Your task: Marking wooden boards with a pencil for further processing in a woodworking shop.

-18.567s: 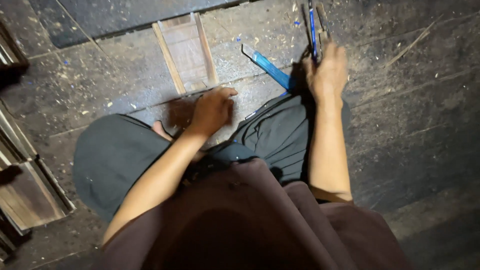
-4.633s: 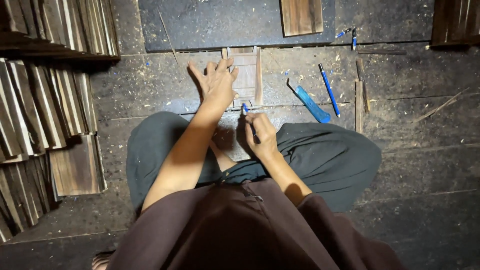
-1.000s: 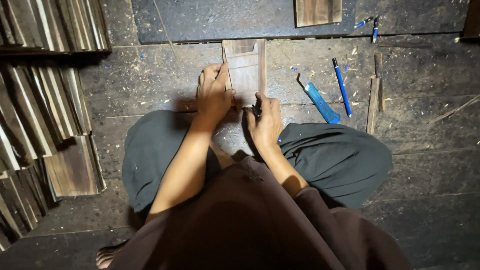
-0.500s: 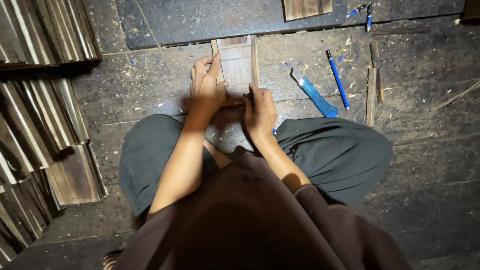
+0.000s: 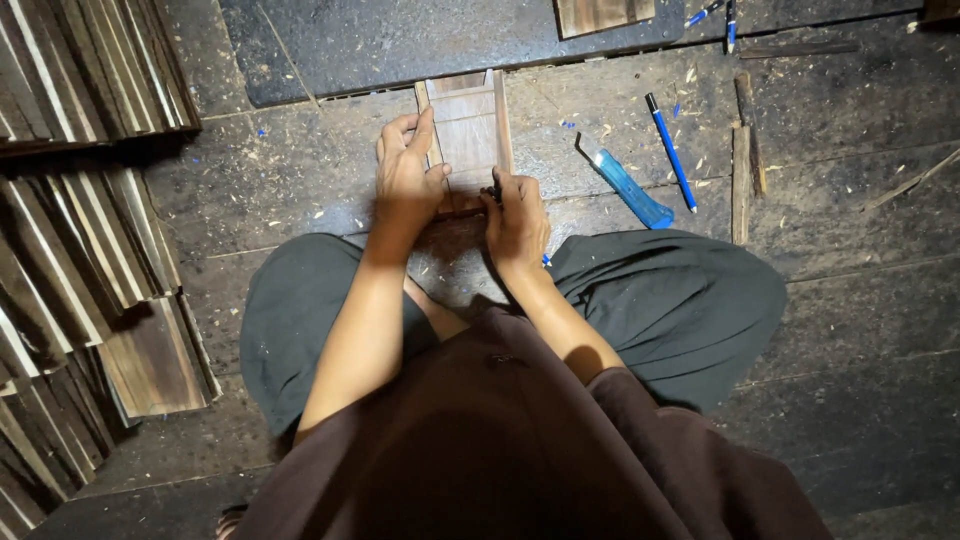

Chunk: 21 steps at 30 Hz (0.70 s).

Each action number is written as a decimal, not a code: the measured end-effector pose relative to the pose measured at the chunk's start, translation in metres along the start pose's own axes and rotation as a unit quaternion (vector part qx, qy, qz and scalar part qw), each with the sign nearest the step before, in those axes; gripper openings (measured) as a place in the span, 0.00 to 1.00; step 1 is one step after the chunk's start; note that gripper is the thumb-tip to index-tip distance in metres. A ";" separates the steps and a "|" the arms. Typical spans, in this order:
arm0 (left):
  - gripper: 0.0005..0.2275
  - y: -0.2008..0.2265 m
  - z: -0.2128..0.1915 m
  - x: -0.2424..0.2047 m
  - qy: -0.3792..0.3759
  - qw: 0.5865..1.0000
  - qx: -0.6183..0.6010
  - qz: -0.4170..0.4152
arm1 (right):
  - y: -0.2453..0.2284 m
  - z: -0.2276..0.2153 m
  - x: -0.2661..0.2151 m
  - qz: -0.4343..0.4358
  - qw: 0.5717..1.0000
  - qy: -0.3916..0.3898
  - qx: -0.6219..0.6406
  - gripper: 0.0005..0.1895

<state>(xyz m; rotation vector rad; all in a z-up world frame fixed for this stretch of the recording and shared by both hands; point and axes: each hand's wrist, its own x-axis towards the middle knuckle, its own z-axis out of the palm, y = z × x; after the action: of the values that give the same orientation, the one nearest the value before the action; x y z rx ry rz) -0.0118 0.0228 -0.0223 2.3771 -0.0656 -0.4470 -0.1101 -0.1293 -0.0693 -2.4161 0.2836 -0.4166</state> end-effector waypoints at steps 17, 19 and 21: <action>0.35 0.024 -0.005 -0.013 0.058 0.953 0.204 0.218 | -0.028 -0.080 0.079 0.079 0.967 0.135 0.200 0.29; 0.35 0.025 -0.002 -0.013 0.055 0.955 0.208 0.204 | -0.026 -0.067 0.082 0.127 0.933 0.120 0.315 0.27; 0.35 0.024 0.001 -0.015 0.050 0.958 0.213 0.188 | -0.027 -0.056 0.084 0.175 0.883 0.098 0.425 0.27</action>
<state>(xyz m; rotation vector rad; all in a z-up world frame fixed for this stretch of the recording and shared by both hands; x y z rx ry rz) -0.0242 0.0066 -0.0029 2.7156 -0.6120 -0.1366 -0.0500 -0.1665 0.0077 -1.4261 0.4937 -0.4894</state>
